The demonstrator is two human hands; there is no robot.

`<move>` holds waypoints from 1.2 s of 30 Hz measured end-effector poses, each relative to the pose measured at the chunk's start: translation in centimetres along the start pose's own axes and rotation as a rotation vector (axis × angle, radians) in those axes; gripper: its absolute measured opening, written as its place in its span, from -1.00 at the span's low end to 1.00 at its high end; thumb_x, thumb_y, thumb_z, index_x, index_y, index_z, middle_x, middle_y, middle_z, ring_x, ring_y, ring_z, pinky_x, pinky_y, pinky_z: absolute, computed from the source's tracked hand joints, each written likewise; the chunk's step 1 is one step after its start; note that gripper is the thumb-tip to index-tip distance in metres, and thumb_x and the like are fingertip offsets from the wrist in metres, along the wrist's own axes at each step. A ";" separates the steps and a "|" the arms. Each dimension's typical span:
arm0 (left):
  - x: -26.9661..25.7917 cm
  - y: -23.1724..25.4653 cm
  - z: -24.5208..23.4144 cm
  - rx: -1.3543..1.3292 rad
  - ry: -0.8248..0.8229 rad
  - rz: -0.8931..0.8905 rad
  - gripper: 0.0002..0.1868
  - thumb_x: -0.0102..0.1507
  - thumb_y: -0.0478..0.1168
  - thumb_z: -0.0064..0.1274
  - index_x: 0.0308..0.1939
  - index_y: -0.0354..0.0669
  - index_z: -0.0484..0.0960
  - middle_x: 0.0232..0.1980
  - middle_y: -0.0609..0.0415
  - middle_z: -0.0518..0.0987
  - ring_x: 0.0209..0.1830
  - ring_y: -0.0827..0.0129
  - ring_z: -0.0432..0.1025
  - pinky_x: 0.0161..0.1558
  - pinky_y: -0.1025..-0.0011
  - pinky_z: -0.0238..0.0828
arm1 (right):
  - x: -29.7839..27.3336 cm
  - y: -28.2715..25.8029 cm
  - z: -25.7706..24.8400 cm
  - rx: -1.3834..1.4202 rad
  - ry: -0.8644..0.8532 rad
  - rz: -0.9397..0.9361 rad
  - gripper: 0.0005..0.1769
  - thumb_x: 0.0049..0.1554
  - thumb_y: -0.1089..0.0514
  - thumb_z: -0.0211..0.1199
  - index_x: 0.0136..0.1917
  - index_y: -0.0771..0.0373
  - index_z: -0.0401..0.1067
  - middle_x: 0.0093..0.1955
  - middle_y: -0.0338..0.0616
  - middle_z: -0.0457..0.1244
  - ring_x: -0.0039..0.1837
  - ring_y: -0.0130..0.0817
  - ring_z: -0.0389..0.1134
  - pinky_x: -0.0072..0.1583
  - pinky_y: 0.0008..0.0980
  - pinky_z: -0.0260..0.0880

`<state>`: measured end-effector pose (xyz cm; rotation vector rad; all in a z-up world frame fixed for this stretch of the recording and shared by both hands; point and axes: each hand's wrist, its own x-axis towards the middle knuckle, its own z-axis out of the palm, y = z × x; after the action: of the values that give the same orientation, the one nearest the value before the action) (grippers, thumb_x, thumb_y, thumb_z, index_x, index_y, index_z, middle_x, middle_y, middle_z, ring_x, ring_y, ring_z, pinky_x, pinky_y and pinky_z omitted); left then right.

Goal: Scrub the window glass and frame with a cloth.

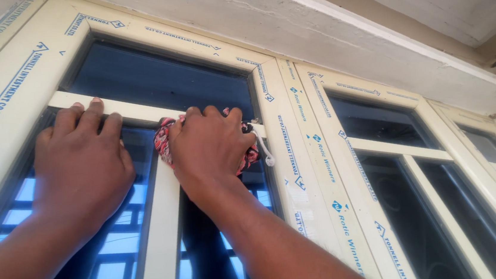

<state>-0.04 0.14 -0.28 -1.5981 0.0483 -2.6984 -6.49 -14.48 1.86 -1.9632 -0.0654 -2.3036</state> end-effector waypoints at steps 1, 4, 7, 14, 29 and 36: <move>0.1 0.0 -0.1 0.005 0.000 0.000 -0.50 0.26 -0.07 -0.02 0.26 -0.10 0.58 0.44 -0.07 0.45 0.47 0.13 0.25 0.31 0.12 0.23 | 0.1 -0.2 0.1 0.004 -0.001 -0.002 -0.54 0.26 -0.14 0.05 0.28 0.08 0.50 0.22 -0.12 0.32 0.44 0.03 0.08 0.27 0.29 0.09; 0.1 0.0 -0.4 -0.001 -0.021 0.002 -0.50 0.26 -0.06 -0.02 0.26 -0.12 0.58 0.42 -0.09 0.45 0.45 0.12 0.25 0.28 0.11 0.23 | 0.1 -0.4 0.2 0.011 0.010 0.030 -0.54 0.25 -0.13 0.06 0.29 0.08 0.50 0.22 -0.13 0.32 0.44 0.00 0.08 0.26 0.25 0.10; 0.0 0.2 -0.3 -0.009 -0.002 0.009 -0.49 0.24 -0.06 -0.02 0.25 -0.12 0.59 0.42 -0.09 0.45 0.44 0.12 0.26 0.27 0.12 0.23 | -0.6 -0.1 0.0 0.004 0.022 0.027 -0.54 0.24 -0.12 0.06 0.28 0.09 0.50 0.22 -0.13 0.31 0.43 0.01 0.09 0.26 0.26 0.10; -0.2 0.2 -0.1 0.041 0.030 0.003 -0.52 0.25 -0.08 -0.01 0.24 -0.06 0.61 0.44 -0.02 0.48 0.45 0.19 0.28 0.29 0.19 0.26 | -2.4 1.6 -0.9 0.066 0.052 -0.099 -0.56 0.24 -0.12 0.05 0.22 0.10 0.54 0.20 -0.15 0.34 0.40 0.01 0.12 0.29 0.34 0.06; -0.5 0.1 0.0 0.038 0.081 0.030 -0.58 0.28 -0.10 -0.01 0.18 -0.11 0.66 0.41 -0.04 0.51 0.44 0.16 0.31 0.26 0.17 0.28 | -1.1 1.4 1.5 0.078 0.199 -0.009 -0.56 0.17 -0.13 0.11 0.18 0.07 0.57 0.19 -0.17 0.34 0.37 0.01 0.13 0.24 0.35 0.07; -0.2 0.3 -0.5 0.023 0.069 0.003 -0.58 0.24 -0.10 0.01 0.14 -0.08 0.68 0.40 -0.01 0.52 0.39 0.18 0.33 0.20 0.18 0.31 | -0.1 4.3 1.1 0.122 0.193 -0.199 -0.57 0.19 -0.16 0.14 0.15 0.09 0.59 0.13 -0.17 0.36 0.32 -0.02 0.18 0.23 0.35 0.13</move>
<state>-0.36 -0.17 -0.73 -1.4968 0.0200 -2.7411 -4.85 -18.66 1.78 -1.7382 -0.3907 -2.5320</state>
